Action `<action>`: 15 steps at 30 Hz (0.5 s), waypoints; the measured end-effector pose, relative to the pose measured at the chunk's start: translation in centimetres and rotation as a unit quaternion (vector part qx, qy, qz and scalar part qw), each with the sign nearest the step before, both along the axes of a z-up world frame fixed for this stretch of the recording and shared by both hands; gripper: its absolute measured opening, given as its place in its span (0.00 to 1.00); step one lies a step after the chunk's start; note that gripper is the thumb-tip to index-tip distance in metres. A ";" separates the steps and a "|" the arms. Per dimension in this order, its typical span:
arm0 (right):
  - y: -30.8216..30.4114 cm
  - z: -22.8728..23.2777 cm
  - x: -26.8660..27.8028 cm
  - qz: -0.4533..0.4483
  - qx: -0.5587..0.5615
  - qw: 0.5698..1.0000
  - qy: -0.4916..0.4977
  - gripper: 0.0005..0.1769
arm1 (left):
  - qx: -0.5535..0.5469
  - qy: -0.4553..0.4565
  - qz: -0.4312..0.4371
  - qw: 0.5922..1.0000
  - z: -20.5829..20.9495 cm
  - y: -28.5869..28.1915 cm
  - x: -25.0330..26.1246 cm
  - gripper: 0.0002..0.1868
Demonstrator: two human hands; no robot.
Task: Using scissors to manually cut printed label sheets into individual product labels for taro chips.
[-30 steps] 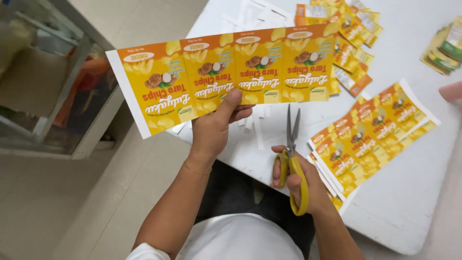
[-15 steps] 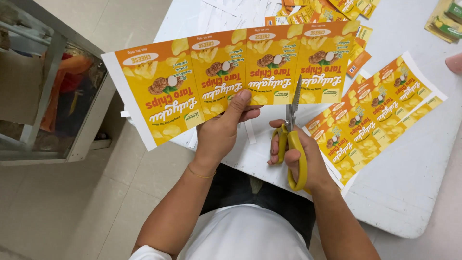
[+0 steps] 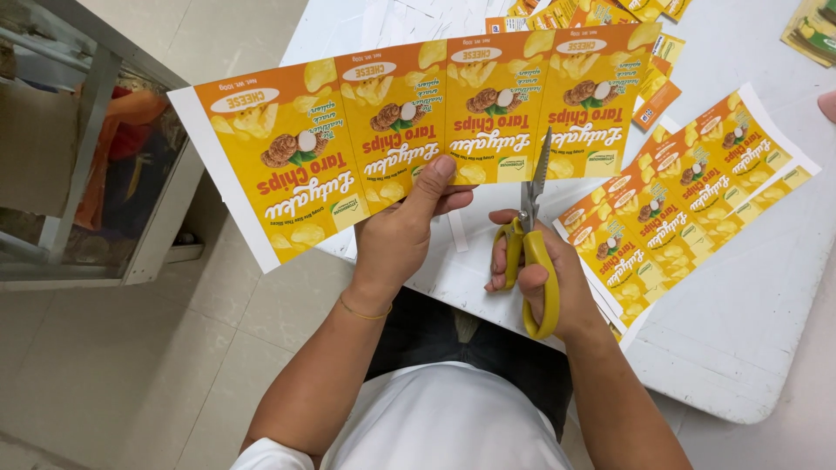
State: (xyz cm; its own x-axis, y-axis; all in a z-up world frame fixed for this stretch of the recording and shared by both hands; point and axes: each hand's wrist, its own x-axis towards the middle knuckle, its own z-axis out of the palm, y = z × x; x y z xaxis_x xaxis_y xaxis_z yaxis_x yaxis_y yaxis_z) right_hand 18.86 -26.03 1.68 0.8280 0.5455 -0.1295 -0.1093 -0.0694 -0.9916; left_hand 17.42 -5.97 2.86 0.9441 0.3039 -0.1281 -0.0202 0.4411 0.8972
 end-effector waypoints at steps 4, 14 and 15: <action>0.1 0.0 0.0 0.003 -0.001 1.000 0.001 0.64 | 0.003 -0.006 -0.007 1.000 0.2 0.2 0.1 0.18; 0.1 -0.5 0.0 0.003 0.007 1.000 -0.003 0.64 | -0.006 -0.006 0.000 1.000 -0.3 0.0 0.0 0.18; 0.1 -0.4 0.0 0.004 0.006 1.000 -0.001 0.64 | -0.010 -0.010 0.001 1.000 -0.2 0.1 0.0 0.18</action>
State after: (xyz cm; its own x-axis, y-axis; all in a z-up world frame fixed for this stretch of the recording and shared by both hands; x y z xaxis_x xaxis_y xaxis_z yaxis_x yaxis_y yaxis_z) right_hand 18.87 -25.92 1.23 0.8239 0.5535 -0.1216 -0.1067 -0.0592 -0.9925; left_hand 17.44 -5.87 2.69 0.9460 0.3025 -0.1163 -0.0378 0.4594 0.8874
